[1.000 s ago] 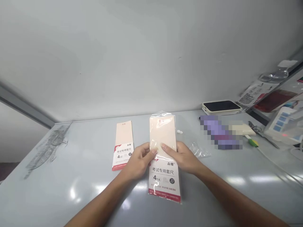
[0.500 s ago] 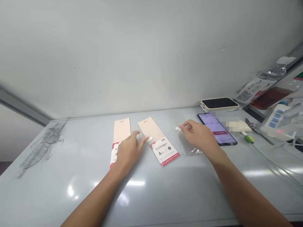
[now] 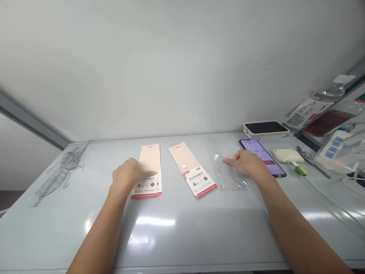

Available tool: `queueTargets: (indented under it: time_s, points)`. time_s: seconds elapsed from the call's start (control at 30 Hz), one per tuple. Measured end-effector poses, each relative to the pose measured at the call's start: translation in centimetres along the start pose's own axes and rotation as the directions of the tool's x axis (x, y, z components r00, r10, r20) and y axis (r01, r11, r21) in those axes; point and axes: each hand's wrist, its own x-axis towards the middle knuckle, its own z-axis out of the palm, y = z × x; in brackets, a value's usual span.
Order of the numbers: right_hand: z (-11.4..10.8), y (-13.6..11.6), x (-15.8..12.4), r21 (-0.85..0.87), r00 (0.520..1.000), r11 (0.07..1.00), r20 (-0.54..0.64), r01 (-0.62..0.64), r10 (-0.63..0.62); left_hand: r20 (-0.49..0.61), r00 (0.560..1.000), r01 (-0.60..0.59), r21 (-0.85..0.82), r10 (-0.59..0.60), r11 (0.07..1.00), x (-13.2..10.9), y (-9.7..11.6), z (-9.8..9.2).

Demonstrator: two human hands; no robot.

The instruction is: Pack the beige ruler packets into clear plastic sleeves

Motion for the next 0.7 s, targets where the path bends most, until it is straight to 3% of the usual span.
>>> queueTargets:
  time_s: [0.17,0.27,0.4,0.5,0.6,0.7]
  points:
    - [-0.3,0.2,-0.1,-0.010,0.996,0.999,-0.077,0.044,-0.045,0.072,0.997,-0.006,-0.032,0.008,0.999,0.0,0.0,-0.1]
    - [-0.5,0.5,0.0,-0.016,0.986,0.998,-0.156,0.058,-0.060,0.024,1.000,0.007,-0.060,-0.005,0.998,0.0,-0.3,-0.3]
    - [-1.2,0.2,-0.3,0.214,0.962,0.961,-0.245,0.173,-0.119,0.043,0.999,0.013,-0.074,-0.010,0.997,0.5,-0.9,-0.3]
    - [-1.6,-0.9,-1.4,0.551,0.968,0.796,-0.146,0.250,-0.203,0.070,0.998,0.007,-0.067,-0.002,0.998,0.9,-1.1,-0.2]
    - [-1.1,-2.5,-2.9,0.794,0.937,0.571,0.003,0.211,-0.350,0.070,0.998,0.002,-0.075,0.003,0.997,0.7,-1.0,-0.3]
    - [0.2,-3.9,-4.2,0.845,0.909,0.523,0.125,0.112,-0.398,0.015,1.000,0.001,-0.075,0.000,0.997,0.0,-0.7,-0.6]
